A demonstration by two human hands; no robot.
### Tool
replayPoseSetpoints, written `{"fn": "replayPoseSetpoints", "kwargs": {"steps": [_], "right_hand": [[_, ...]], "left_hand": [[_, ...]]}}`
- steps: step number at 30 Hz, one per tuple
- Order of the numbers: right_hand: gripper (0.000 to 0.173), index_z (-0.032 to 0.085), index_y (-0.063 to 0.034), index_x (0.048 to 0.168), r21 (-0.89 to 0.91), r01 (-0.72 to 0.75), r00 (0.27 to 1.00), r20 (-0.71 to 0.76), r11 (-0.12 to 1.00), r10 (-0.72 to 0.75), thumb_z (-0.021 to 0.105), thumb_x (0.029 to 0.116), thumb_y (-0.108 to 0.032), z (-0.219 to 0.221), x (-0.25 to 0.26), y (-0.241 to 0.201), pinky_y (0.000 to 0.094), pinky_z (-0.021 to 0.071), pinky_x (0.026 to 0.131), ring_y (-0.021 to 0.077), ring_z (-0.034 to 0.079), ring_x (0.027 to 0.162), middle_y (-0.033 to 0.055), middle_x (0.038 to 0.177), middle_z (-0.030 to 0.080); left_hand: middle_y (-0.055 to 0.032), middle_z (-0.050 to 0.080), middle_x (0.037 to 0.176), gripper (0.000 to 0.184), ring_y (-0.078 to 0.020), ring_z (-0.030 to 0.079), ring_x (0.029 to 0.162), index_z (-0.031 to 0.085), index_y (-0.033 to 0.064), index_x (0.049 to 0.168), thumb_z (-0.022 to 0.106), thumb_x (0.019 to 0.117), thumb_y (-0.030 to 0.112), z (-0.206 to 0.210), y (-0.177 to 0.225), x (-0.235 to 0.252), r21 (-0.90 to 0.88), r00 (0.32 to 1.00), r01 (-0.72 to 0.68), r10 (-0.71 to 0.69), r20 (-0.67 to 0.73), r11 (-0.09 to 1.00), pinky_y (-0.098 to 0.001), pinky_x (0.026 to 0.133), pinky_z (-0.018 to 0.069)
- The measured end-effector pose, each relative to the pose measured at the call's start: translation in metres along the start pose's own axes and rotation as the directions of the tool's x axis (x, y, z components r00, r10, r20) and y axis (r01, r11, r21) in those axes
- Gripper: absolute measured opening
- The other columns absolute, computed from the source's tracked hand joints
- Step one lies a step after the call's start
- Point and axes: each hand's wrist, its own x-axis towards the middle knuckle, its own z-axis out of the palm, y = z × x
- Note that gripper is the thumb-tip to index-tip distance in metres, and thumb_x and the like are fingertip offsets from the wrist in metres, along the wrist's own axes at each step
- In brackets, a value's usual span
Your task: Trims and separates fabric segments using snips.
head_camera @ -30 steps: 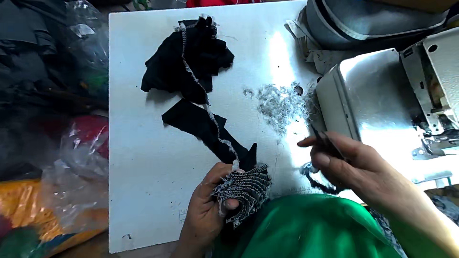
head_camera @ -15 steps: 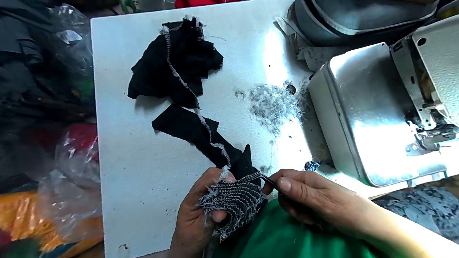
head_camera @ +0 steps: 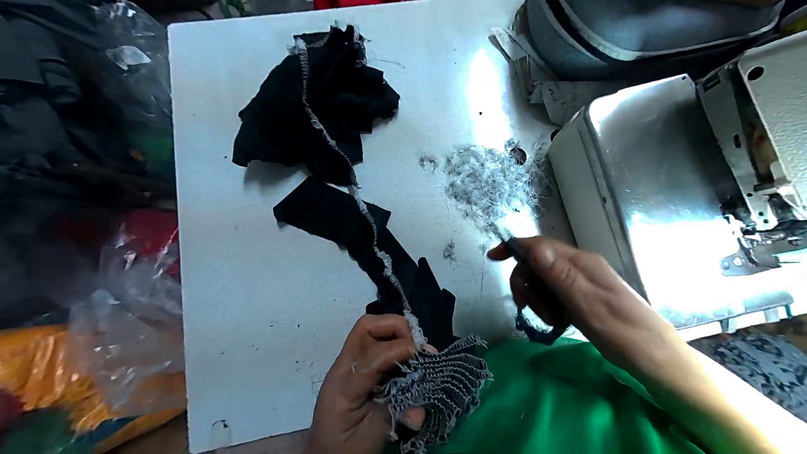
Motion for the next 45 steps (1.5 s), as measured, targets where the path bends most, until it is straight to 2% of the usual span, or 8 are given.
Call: {"fn": "replayPoseSetpoints", "kwargs": {"steps": [2, 7, 21, 33, 37, 41, 43, 45], "right_hand": [[0.046, 0.067, -0.0117, 0.121, -0.109, 0.118, 0.98, 0.171, 0.987, -0.098, 0.036, 0.11, -0.043, 0.003, 0.001, 0.001, 0.0135, 0.0464, 0.055, -0.003, 0.055, 0.061, -0.0083, 0.073, 0.061], [0.045, 0.072, -0.0112, 0.112, -0.153, 0.199, 0.886, 0.45, 0.968, -0.111, 0.04, 0.1092, -0.042, -0.001, 0.009, -0.002, 0.011, 0.0424, 0.057, -0.0056, 0.051, 0.062, -0.0077, 0.071, 0.058], [0.047, 0.071, -0.0044, 0.103, -0.161, 0.127, 0.699, 0.714, 0.979, 0.027, 0.043, 0.1081, -0.042, -0.005, 0.016, -0.008, 0.0154, 0.0427, 0.06, -0.0029, 0.054, 0.066, -0.0025, 0.074, 0.062], [0.04, 0.071, -0.0009, 0.093, 0.027, 0.289, 0.726, 0.645, 0.957, -0.237, 0.051, 0.1066, -0.032, 0.007, 0.02, -0.006, 0.013, 0.0414, 0.059, -0.0026, 0.055, 0.066, 0.0005, 0.073, 0.063], [0.044, 0.069, -0.0098, 0.101, 0.046, -0.055, 0.954, 0.297, 0.997, 0.039, 0.041, 0.1082, -0.043, 0.006, 0.022, 0.003, 0.0103, 0.0329, 0.047, -0.0067, 0.04, 0.05, -0.0106, 0.063, 0.051], [0.046, 0.063, -0.0108, 0.124, 0.092, -0.466, 0.87, 0.229, 0.88, 0.437, 0.033, 0.1105, -0.043, 0.022, 0.046, 0.014, 0.0166, 0.0435, 0.048, -0.0004, 0.052, 0.053, -0.004, 0.094, 0.07], [0.042, 0.062, -0.01, 0.127, 0.099, -0.52, 0.837, 0.259, 0.848, 0.483, 0.043, 0.1089, -0.043, 0.034, 0.051, 0.021, 0.018, 0.0479, 0.05, 0.0014, 0.056, 0.055, -0.0014, 0.098, 0.07], [0.035, 0.064, -0.0105, 0.126, 0.09, -0.442, 0.895, 0.112, 0.893, 0.431, 0.05, 0.1073, -0.036, 0.037, 0.055, 0.024, 0.0207, 0.0474, 0.053, 0.0026, 0.055, 0.058, -0.001, 0.094, 0.068]], "left_hand": [[0.0223, 0.054, 0.127, 0.03, 0.011, 0.053, 0.117, 0.066, 0.0357, 0.117, 0.057, 0.0976, 0.056, 0.004, 0.003, -0.006, 0.069, 1.0, 0.002, -0.001, -0.011, 0.998, -0.0099, 0.098, 0.0464], [0.0172, 0.047, 0.142, 0.026, 0.0052, 0.048, 0.131, 0.064, 0.0313, 0.114, 0.059, 0.0987, 0.051, 0.017, 0.001, -0.017, 0.116, 0.998, -0.06, 0.063, -0.023, 0.991, -0.0165, 0.106, 0.0466], [0.0094, 0.043, 0.153, 0.023, -0.0029, 0.044, 0.14, 0.061, 0.0204, 0.112, 0.061, 0.101, 0.04, 0.018, -0.005, -0.02, 0.088, 0.986, -0.165, 0.161, 0.045, 0.982, -0.0233, 0.113, 0.0442], [0.0058, 0.05, 0.147, 0.023, -0.0005, 0.045, 0.137, 0.066, 0.0154, 0.111, 0.064, 0.0999, 0.036, 0.016, -0.003, -0.018, 0.072, 0.987, -0.145, 0.14, 0.076, 0.987, -0.0195, 0.113, 0.0424], [0.0099, 0.05, 0.146, 0.029, -0.0009, 0.046, 0.136, 0.066, 0.0201, 0.114, 0.061, 0.0997, 0.045, 0.015, -0.006, -0.022, 0.079, 0.99, -0.133, 0.129, 0.056, 0.988, -0.0199, 0.112, 0.0426], [0.0123, 0.052, 0.145, 0.031, -0.0011, 0.048, 0.135, 0.067, 0.0219, 0.114, 0.058, 0.1001, 0.048, 0.014, -0.008, -0.022, 0.056, 0.991, -0.132, 0.13, 0.026, 0.99, -0.0202, 0.11, 0.0441], [0.0119, 0.052, 0.145, 0.031, -0.0012, 0.048, 0.134, 0.067, 0.021, 0.114, 0.059, 0.1001, 0.047, 0.013, -0.006, -0.022, 0.057, 0.99, -0.139, 0.138, 0.033, 0.989, -0.0199, 0.11, 0.0439], [0.0113, 0.052, 0.145, 0.03, -0.0004, 0.048, 0.134, 0.067, 0.0194, 0.113, 0.059, 0.1, 0.046, 0.012, -0.004, -0.023, 0.059, 0.988, -0.148, 0.145, 0.045, 0.987, -0.019, 0.11, 0.0435]]}}
